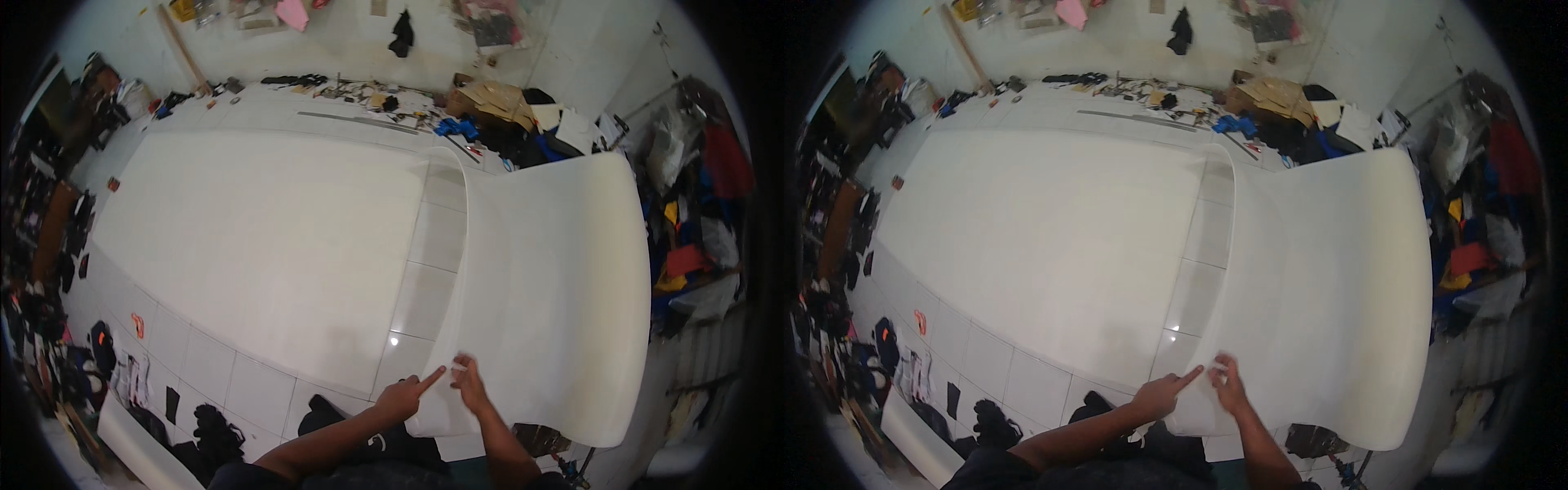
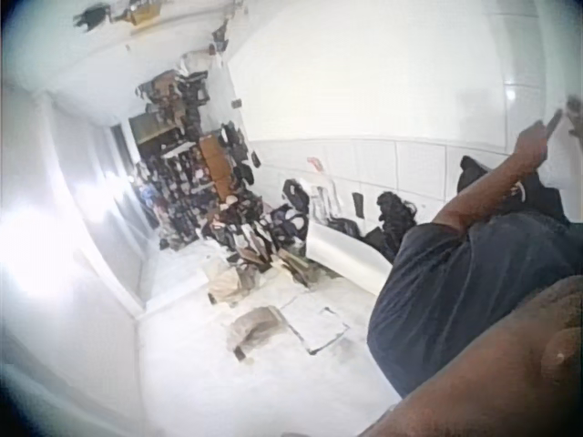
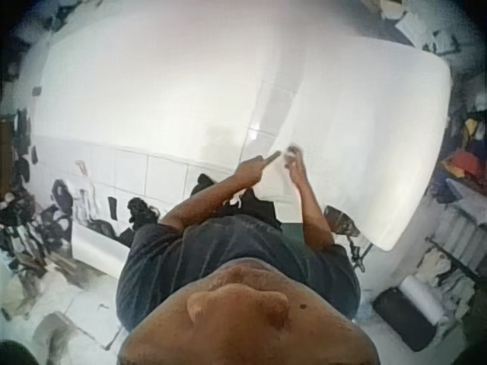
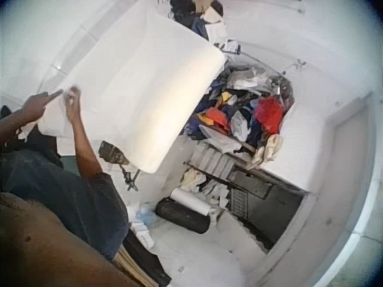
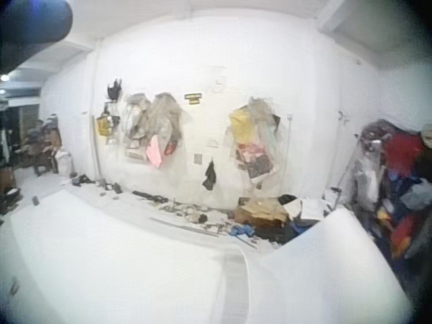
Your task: The person unrolls a sheet of white foam, flattens it on the floor using a heavy metal object as a weight, and cuts a straight line through the foam using shears.
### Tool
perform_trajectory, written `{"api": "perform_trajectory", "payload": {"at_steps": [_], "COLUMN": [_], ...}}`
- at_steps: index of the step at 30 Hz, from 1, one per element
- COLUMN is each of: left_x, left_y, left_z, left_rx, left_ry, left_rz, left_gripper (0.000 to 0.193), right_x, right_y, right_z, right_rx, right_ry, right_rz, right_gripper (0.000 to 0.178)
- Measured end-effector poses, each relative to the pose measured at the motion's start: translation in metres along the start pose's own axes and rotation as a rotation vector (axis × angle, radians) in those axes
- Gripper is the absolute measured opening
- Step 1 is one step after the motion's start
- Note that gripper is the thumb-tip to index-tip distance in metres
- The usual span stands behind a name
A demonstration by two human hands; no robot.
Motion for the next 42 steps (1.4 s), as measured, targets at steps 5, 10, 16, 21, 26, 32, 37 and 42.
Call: {"api": "perform_trajectory", "payload": {"at_steps": [5,10,16,21,26,32,37,42], "left_x": [-0.053,-0.226,-0.51,-0.604,-0.713,-0.827,-0.888,-0.982], "left_y": [0.012,0.046,-0.034,0.029,0.079,-0.063,-0.014,0.039], "left_z": [0.053,0.193,0.534,0.727,0.81,0.925,0.975,1.033], "left_rx": [-0.01,0.46,0.984,1.222,1.293,0.995,0.815,0.884], "left_ry": [-0.12,0.008,0.938,1.165,0.857,1.141,1.398,1.347], "left_rz": [0.117,0.596,0.523,0.748,0.674,0.649,1.175,1.335], "left_gripper": [0.08,0.073,0.067,0.055,0.047,0.028,0.026,0.024], "right_x": [-0.037,-0.018,-0.064,-0.172,-0.223,-0.3,-0.37,-0.416], "right_y": [-0.068,-0.072,-0.142,-0.264,-0.431,-0.607,-0.75,-0.812], "right_z": [-0.115,-0.143,-0.182,-0.246,-0.339,-0.381,-0.393,-0.462], "right_rx": [0.016,0.514,0.622,0.63,0.528,0.765,0.878,0.812], "right_ry": [-0.304,-0.344,-0.012,0.081,0.194,0.14,0.18,0.207], "right_rz": [0.434,0.263,-0.171,-0.076,-0.044,0.094,0.264,0.523], "right_gripper": [0.072,0.051,0.053,0.064,0.058,0.059,0.06,0.058]}}
Point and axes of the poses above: each hand's wrist, its own z-axis away from the middle knuckle, its own y-axis out of the back of the hand, x = y × z, the point moved 5 cm from there along -z, towards the middle knuckle, and after that the axes turned 5 degrees about -x, right-handed, at the moved point
